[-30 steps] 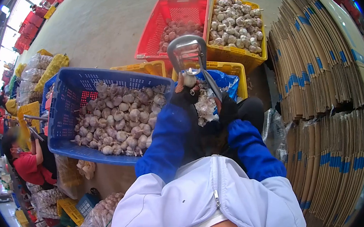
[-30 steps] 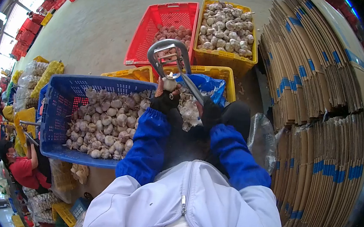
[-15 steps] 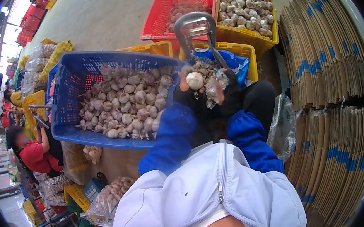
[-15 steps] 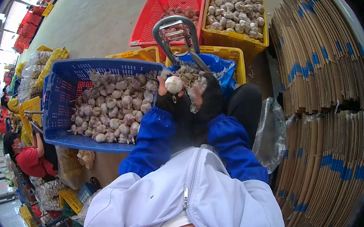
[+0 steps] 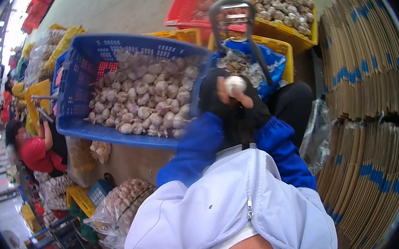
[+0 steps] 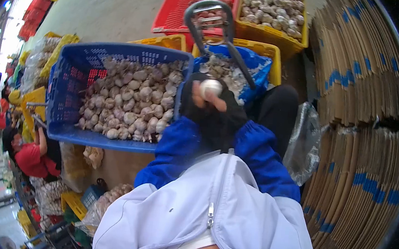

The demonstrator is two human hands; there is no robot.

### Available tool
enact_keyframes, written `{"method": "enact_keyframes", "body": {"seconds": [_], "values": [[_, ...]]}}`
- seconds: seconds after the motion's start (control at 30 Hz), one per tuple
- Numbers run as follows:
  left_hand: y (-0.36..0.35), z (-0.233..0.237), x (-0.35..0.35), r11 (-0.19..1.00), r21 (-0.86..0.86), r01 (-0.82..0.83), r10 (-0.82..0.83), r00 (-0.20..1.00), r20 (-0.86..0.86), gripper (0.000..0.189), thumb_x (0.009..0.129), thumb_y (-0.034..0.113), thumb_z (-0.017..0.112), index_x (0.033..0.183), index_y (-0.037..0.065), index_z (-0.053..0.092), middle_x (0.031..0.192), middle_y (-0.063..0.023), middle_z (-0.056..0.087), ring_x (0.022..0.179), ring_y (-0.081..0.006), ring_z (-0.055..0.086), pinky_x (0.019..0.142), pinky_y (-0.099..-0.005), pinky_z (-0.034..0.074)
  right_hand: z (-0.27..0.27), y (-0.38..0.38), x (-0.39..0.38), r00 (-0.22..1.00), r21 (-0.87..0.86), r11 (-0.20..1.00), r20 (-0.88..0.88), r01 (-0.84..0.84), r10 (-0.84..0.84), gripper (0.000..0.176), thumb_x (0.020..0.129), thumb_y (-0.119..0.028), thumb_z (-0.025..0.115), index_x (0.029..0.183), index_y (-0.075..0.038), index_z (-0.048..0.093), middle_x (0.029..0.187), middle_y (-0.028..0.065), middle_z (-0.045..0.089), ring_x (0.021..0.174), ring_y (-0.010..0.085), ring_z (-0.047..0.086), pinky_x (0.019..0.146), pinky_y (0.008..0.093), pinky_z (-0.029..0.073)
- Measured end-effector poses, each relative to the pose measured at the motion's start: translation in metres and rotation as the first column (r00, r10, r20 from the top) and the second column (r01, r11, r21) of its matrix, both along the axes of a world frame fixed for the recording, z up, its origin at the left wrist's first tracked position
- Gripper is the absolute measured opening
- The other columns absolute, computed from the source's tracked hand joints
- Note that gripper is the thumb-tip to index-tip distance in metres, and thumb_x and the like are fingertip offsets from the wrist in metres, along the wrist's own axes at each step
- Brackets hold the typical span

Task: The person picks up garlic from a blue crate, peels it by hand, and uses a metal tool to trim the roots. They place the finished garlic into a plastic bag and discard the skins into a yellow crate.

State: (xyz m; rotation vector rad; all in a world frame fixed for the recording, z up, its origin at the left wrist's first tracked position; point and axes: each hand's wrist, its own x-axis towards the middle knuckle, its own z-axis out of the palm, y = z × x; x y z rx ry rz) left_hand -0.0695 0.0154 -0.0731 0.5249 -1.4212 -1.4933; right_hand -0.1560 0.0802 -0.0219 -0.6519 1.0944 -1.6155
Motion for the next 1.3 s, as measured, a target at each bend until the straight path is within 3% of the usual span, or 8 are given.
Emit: {"method": "enact_keyframes", "body": {"seconds": [0.03,0.23,0.5,0.67,0.77,0.87,0.93,1.3], "values": [[0.008,-0.04,-0.028,0.625,-0.471,-0.622,0.732,0.676,0.078,0.034,0.087,0.033,0.04,0.087,0.003,0.055,0.072,-0.0075,0.056,0.063,-0.0167,0.054,0.054,-0.0281,0.043,0.026,0.012,0.004,0.997,-0.034,0.997,0.04,-0.067,0.068,0.03,0.084,-0.02,0.051,0.109,-0.005,0.046,0.089,0.0055,0.055,0.077,0.0139,0.054,0.068,0.0238,0.043],[-0.052,-0.007,0.053,0.958,-0.256,-0.13,0.254,0.801,0.543,0.017,0.086,0.014,0.043,0.087,0.006,0.057,0.072,-0.0092,0.058,0.068,-0.0188,0.056,0.058,-0.0318,0.045,0.06,0.092,-0.068,0.919,0.122,0.956,-0.331,0.268,-0.216,0.042,0.073,-0.001,0.061,0.112,-0.006,0.044,0.089,0.0069,0.054,0.068,0.0148,0.056,0.059,0.0261,0.049],[-0.138,-0.042,0.201,0.701,-0.602,0.382,0.693,-0.166,0.701,0.035,0.075,0.012,0.053,0.109,0.012,0.05,0.095,-0.0173,0.057,0.085,-0.0268,0.055,0.072,-0.0378,0.044,0.04,0.265,-0.157,0.233,0.451,0.74,-0.892,0.499,0.387,0.045,0.066,-0.011,0.062,0.108,-0.004,0.047,0.089,0.0182,0.056,0.083,0.0324,0.055,0.072,0.0388,0.043],[-0.174,-0.11,0.24,0.976,-0.215,0.045,0.174,0.438,0.882,0.041,0.075,0.014,0.047,0.115,0.007,0.044,0.103,-0.0163,0.053,0.093,-0.0284,0.053,0.077,-0.0364,0.044,0.029,0.261,-0.138,-0.148,0.287,0.716,-0.866,0.636,0.479,0.035,0.073,-0.014,0.059,0.104,-0.002,0.051,0.092,0.0188,0.057,0.084,0.0326,0.056,0.072,0.0391,0.044],[-0.16,-0.07,0.19,0.704,0.705,-0.079,-0.069,0.981,0.179,0.036,0.075,0.015,0.044,0.108,0.004,0.047,0.095,-0.0103,0.054,0.081,-0.0241,0.052,0.069,-0.0353,0.044,0.062,0.195,-0.128,0.115,0.164,0.703,-0.987,0.692,0.116,0.028,0.076,-0.013,0.058,0.101,-0.003,0.054,0.082,0.0162,0.059,0.075,0.0301,0.058,0.066,0.0352,0.046],[-0.134,0.003,0.128,0.44,0.756,0.485,-0.148,0.869,-0.471,0.041,0.076,0.027,0.042,0.109,0.004,0.048,0.093,-0.0138,0.053,0.077,-0.0275,0.05,0.067,-0.0348,0.044,0.065,0.121,-0.118,0.393,0.054,0.849,-0.901,0.525,-0.185,0.027,0.076,-0.016,0.06,0.101,-0.006,0.055,0.08,0.015,0.058,0.074,0.0299,0.057,0.066,0.0368,0.045],[-0.114,0.008,0.087,0.356,0.597,0.719,-0.166,0.677,-0.717,0.045,0.078,0.033,0.038,0.11,0.003,0.047,0.093,-0.0188,0.051,0.079,-0.0316,0.049,0.069,-0.0381,0.044,0.048,0.077,-0.115,0.019,-0.062,0.902,-0.997,0.427,-0.078,0.031,0.077,-0.023,0.058,0.102,-0.006,0.054,0.087,0.0154,0.058,0.079,0.0324,0.057,0.071,0.0396,0.044],[-0.087,0.029,-0.032,0.336,0.443,0.831,-0.269,0.536,-0.8,0.048,0.086,0.046,0.033,0.112,0.007,0.044,0.104,-0.0232,0.049,0.077,-0.0292,0.051,0.062,-0.0372,0.046,0.016,0.031,-0.087,0.437,0.108,0.95,-0.899,0.295,-0.033,0.043,0.08,-0.033,0.053,0.109,-0.002,0.05,0.089,0.0189,0.059,0.079,0.0334,0.057,0.069,0.0396,0.045]]}}
